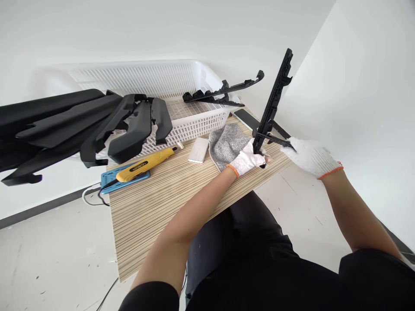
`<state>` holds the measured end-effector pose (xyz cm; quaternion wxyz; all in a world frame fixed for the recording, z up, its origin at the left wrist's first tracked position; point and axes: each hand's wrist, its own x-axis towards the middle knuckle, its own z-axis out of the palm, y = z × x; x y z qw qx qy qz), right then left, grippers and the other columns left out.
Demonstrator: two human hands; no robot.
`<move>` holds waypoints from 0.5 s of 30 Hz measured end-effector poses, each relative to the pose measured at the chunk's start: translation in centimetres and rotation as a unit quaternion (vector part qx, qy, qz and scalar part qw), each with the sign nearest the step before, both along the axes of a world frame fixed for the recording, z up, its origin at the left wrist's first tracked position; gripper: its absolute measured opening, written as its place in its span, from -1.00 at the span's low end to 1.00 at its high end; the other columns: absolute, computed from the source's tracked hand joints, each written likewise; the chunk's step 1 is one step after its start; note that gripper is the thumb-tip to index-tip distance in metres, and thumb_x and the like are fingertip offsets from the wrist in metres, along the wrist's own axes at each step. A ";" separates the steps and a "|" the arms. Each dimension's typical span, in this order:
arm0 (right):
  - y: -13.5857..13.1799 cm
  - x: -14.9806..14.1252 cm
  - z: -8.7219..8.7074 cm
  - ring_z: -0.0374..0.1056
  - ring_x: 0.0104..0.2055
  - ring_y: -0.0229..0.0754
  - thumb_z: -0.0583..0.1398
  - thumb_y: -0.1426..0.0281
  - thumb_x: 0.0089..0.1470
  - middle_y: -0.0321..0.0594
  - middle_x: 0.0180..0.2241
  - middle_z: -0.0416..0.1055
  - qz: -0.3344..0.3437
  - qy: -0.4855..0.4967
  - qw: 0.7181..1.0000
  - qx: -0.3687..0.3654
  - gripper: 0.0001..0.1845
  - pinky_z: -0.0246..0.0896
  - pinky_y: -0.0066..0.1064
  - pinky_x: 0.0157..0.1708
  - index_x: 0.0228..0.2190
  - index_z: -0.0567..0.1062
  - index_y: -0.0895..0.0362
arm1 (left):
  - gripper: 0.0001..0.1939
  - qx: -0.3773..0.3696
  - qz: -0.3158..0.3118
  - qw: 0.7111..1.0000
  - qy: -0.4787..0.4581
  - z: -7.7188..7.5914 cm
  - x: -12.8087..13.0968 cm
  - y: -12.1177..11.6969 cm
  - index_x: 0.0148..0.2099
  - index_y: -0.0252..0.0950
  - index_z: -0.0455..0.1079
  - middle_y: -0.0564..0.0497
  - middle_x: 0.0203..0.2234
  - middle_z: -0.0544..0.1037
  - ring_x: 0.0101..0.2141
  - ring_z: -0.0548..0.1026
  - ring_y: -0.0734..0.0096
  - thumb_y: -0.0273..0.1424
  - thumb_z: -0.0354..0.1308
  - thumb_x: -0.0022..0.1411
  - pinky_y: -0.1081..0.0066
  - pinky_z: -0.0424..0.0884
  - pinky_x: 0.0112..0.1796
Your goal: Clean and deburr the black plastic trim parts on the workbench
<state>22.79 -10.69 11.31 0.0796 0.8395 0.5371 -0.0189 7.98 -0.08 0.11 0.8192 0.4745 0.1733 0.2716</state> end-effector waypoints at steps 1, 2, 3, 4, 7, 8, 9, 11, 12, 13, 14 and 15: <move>0.1 0.0 -0.1 0.44 -0.35 0.00 -0.07 -0.01 0.33 -0.11 -0.33 0.55 -0.011 -0.011 1.000 0.000 -0.47 0.13 -0.26 -0.35 -0.07 0.50 0.04 | -0.26 -0.001 0.003 1.000 -0.005 -0.1 0.1 0.0 -0.11 -0.22 0.16 0.17 -0.36 0.35 -0.33 0.50 0.43 -0.53 0.55 -0.25 0.30 0.52 -0.32; 0.2 0.0 -0.3 0.46 -0.33 0.02 -0.07 -0.02 0.32 -0.09 -0.32 0.56 -0.020 -0.017 1.000 0.002 -0.46 0.14 -0.25 -0.35 -0.05 0.50 0.05 | -0.28 -0.002 0.005 1.000 -0.008 -0.1 0.1 0.1 -0.11 -0.23 0.16 0.17 -0.35 0.35 -0.33 0.52 0.43 -0.54 0.54 -0.24 0.31 0.52 -0.33; 0.4 0.1 -0.4 0.47 -0.31 0.04 -0.06 -0.04 0.32 -0.08 -0.30 0.57 -0.029 -0.020 0.999 0.007 -0.44 0.15 -0.24 -0.35 -0.05 0.51 0.05 | -0.29 -0.004 0.005 1.000 -0.007 -0.2 0.2 0.2 -0.10 -0.23 0.17 0.18 -0.35 0.35 -0.33 0.53 0.43 -0.54 0.52 -0.23 0.32 0.52 -0.34; 0.6 0.2 -0.6 0.48 -0.29 0.06 -0.06 -0.06 0.31 -0.06 -0.28 0.58 -0.034 -0.020 0.999 0.013 -0.42 0.17 -0.23 -0.34 -0.06 0.52 0.05 | -0.30 -0.009 0.003 1.000 -0.003 -0.3 0.3 0.3 -0.09 -0.23 0.18 0.19 -0.36 0.35 -0.34 0.53 0.44 -0.55 0.52 -0.22 0.32 0.52 -0.34; 1.1 0.6 -1.3 0.50 -0.24 0.09 -0.06 -0.11 0.31 -0.03 -0.25 0.59 -0.028 -0.018 0.999 0.018 -0.37 0.22 -0.20 -0.31 -0.12 0.58 0.07 | -0.30 -0.021 0.002 1.000 0.009 -0.5 0.5 0.4 -0.09 -0.24 0.20 0.21 -0.38 0.35 -0.42 0.50 0.51 -0.54 0.53 -0.21 0.32 0.52 -0.36; 1.3 0.8 -1.5 0.51 -0.23 0.11 -0.06 -0.11 0.31 -0.02 -0.26 0.59 -0.019 -0.024 0.999 0.016 -0.36 0.24 -0.19 -0.29 -0.14 0.59 0.08 | -0.30 -0.023 0.003 1.000 0.010 -0.5 0.6 0.5 -0.10 -0.24 0.20 0.21 -0.38 0.35 -0.44 0.48 0.54 -0.54 0.54 -0.22 0.32 0.52 -0.37; 1.5 0.9 -1.7 0.51 -0.22 0.12 -0.06 -0.10 0.31 -0.02 -0.27 0.59 -0.011 -0.031 0.999 0.013 -0.35 0.26 -0.18 -0.27 -0.14 0.61 0.09 | -0.31 -0.025 0.005 1.000 0.010 -0.5 0.5 0.5 -0.11 -0.25 0.20 0.21 -0.38 0.35 -0.46 0.46 0.56 -0.53 0.54 -0.23 0.31 0.52 -0.37; 1.8 1.1 -2.0 0.52 -0.19 0.15 -0.06 -0.08 0.32 0.01 -0.28 0.59 -0.002 -0.048 0.999 0.008 -0.33 0.28 -0.16 -0.26 -0.11 0.63 0.11 | -0.30 -0.030 0.009 0.999 0.009 -0.3 0.4 0.4 -0.11 -0.24 0.20 0.21 -0.38 0.35 -0.47 0.43 0.59 -0.52 0.55 -0.24 0.31 0.53 -0.38; 1.9 1.1 -2.1 0.53 -0.18 0.17 -0.07 -0.08 0.33 0.02 -0.27 0.59 0.000 -0.054 0.999 0.006 -0.32 0.29 -0.15 -0.26 -0.09 0.64 0.11 | -0.29 -0.031 0.008 0.999 0.007 -0.2 0.3 0.3 -0.10 -0.24 0.21 0.21 -0.37 0.35 -0.46 0.42 0.59 -0.53 0.55 -0.23 0.31 0.53 -0.38; 2.0 1.1 -2.2 0.53 -0.17 0.18 -0.07 -0.08 0.33 0.04 -0.25 0.59 0.000 -0.057 0.998 0.003 -0.31 0.29 -0.15 -0.27 -0.07 0.64 0.12 | -0.29 -0.033 0.007 0.999 0.006 -0.1 0.2 0.3 -0.09 -0.24 0.21 0.21 -0.37 0.35 -0.45 0.42 0.60 -0.53 0.55 -0.23 0.32 0.54 -0.37; 2.1 1.1 -2.2 0.53 -0.16 0.20 -0.06 -0.08 0.32 0.05 -0.23 0.59 -0.002 -0.057 0.998 0.000 -0.31 0.30 -0.14 -0.27 -0.06 0.65 0.13 | -0.29 -0.033 0.006 0.999 0.005 0.1 0.2 0.2 -0.09 -0.23 0.21 0.21 -0.37 0.34 -0.44 0.41 0.61 -0.54 0.55 -0.22 0.32 0.54 -0.35; 2.2 1.1 -2.2 0.53 -0.16 0.20 -0.06 -0.08 0.32 0.06 -0.22 0.59 -0.004 -0.055 0.998 -0.003 -0.30 0.30 -0.14 -0.28 -0.05 0.65 0.13 | -0.29 -0.032 0.004 0.999 0.005 0.2 0.1 0.2 -0.09 -0.23 0.21 0.21 -0.38 0.34 -0.43 0.40 0.61 -0.55 0.55 -0.22 0.33 0.54 -0.35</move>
